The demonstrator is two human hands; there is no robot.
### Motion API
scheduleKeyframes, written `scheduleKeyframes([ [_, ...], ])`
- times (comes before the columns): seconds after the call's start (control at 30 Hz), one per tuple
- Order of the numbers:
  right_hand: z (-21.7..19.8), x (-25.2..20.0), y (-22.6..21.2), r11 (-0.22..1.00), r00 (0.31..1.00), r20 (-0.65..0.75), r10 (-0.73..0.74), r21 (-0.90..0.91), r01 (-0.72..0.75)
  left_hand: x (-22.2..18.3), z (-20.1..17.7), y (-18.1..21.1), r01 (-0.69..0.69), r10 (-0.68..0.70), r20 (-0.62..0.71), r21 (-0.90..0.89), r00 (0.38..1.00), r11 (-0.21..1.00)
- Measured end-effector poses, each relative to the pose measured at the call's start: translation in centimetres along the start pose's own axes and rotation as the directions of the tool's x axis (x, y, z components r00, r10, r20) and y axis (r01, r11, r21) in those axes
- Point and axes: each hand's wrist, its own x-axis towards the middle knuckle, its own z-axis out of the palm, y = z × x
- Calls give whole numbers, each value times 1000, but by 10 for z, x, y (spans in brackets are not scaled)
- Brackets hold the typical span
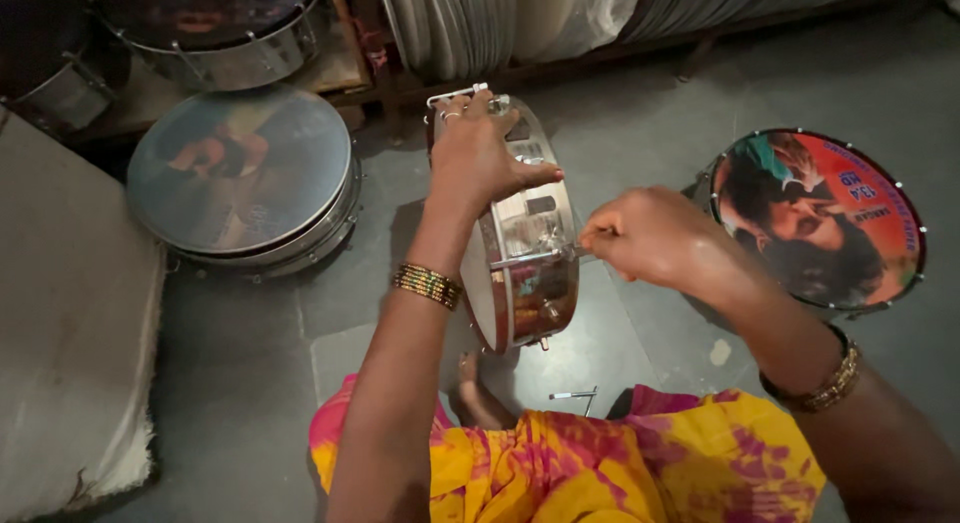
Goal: The person tightens components on the side of a drum-like instrument using a wrench.
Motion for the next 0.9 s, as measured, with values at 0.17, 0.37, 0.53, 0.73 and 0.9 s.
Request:
scheduleKeyframes([
  [0.17, -2, 23, -3, 988, 986, 158, 43, -154, -18, -6, 2, 6, -77, 79, -36, 62, 996, 995],
  [0.37, 8, 35, -12, 943, 971, 223, -85, -296, 151, -15, 3, 3, -63, 65, -90, 32, 994, 998],
  [0.53, 40, -7, -6, 911, 931, -149, -333, -304, 277, -13, -1, -3, 3, -4, -17, -48, 1000, 999],
  [0.73, 99, -46, 10, 898, 703, -558, -440, -278, 342, -5, -6, -6, 45, -45, -13, -37, 999, 998],
  [0.9, 181, -22, 64, 870, 500, -726, -473, -292, 398, -1, -6, -9, 27, -28, -2, -27, 1000, 999],
])
